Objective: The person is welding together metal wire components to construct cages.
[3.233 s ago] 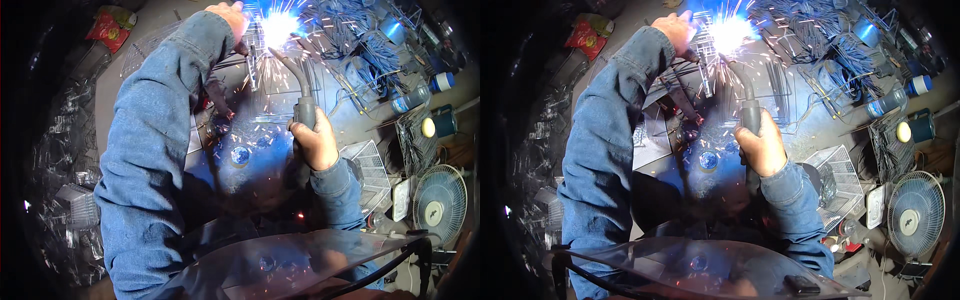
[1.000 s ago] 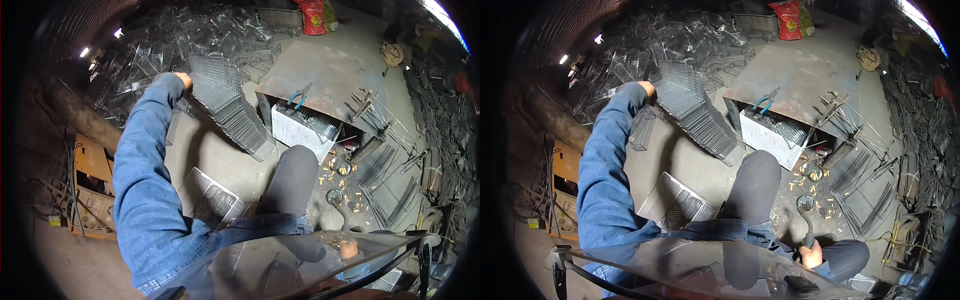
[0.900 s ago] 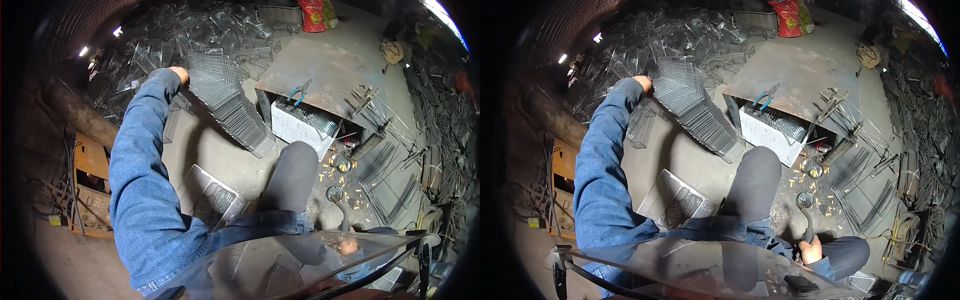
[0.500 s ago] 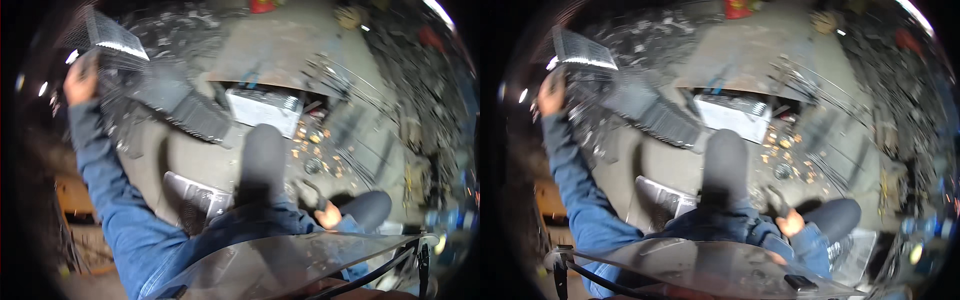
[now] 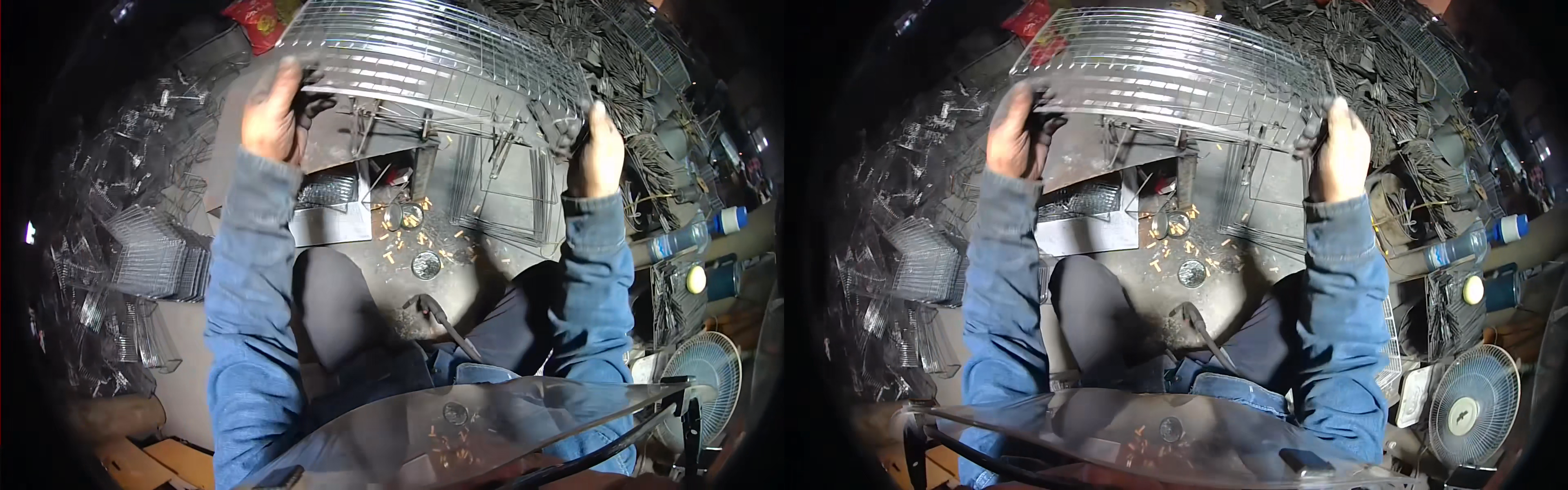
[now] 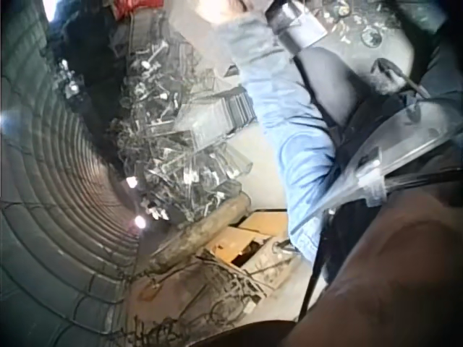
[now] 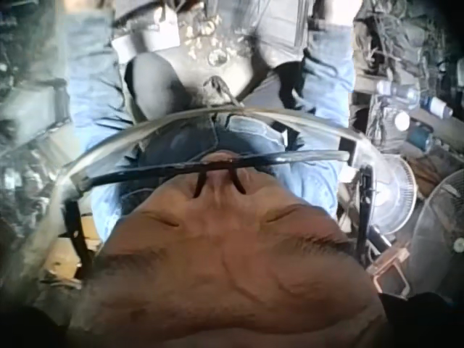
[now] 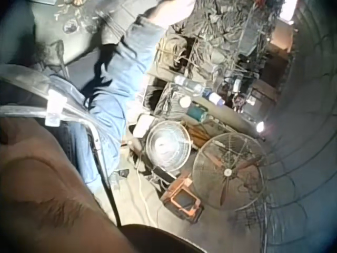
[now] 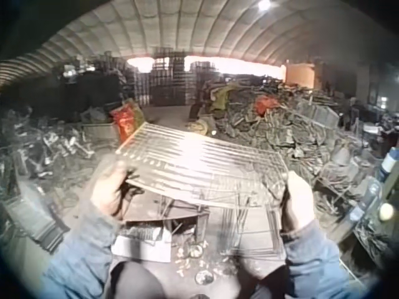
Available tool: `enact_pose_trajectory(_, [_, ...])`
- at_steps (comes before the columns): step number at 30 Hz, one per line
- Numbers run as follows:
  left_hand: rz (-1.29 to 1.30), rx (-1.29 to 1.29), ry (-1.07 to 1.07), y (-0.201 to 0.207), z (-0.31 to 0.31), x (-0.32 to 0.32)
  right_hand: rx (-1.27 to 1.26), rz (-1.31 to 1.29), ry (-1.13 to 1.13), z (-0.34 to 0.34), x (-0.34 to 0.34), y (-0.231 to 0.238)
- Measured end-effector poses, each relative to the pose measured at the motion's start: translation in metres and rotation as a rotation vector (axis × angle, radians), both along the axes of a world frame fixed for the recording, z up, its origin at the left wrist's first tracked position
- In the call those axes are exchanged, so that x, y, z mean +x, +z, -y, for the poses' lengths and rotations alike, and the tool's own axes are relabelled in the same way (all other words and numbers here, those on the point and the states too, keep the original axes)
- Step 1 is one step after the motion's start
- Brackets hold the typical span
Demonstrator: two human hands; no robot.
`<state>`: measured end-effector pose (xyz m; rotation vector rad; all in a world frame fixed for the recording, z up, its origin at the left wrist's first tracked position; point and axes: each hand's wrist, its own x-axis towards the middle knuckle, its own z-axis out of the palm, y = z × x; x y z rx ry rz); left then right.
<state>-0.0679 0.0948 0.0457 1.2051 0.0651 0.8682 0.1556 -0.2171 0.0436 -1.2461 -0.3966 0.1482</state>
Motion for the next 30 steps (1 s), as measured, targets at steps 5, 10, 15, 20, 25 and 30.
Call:
enact_pose_trajectory(5, [-0.436, 0.209, 0.098, -0.012, -0.047, 0.060, -0.161, -0.047, -0.043, -0.034, 0.063, -0.003])
enact_pose_trajectory(10, [-0.702, 0.332, 0.149, -0.050, -0.092, 0.097, -0.372, 0.019, -0.153, -0.075, 0.120, -0.058])
enact_pose_trajectory(15, [-0.586, 0.226, 0.192, -0.058, -0.101, 0.119, -0.608, 0.321, -0.425, -0.098, 0.140, -0.065])
enact_pose_trajectory(20, [-0.638, 0.081, 0.154, -0.077, -0.072, 0.083, -0.699, 0.522, -0.337, -0.064, 0.100, -0.081])
enact_pose_trajectory(25, [-0.419, 0.097, 0.106, -0.106, -0.052, 0.071, -0.939, 0.576, -0.243, -0.069, 0.136, -0.067])
enact_pose_trajectory(30, [-0.496, 0.192, 0.101, -0.113, -0.011, 0.055, -0.524, 0.547, -0.572, -0.069, 0.086, -0.072])
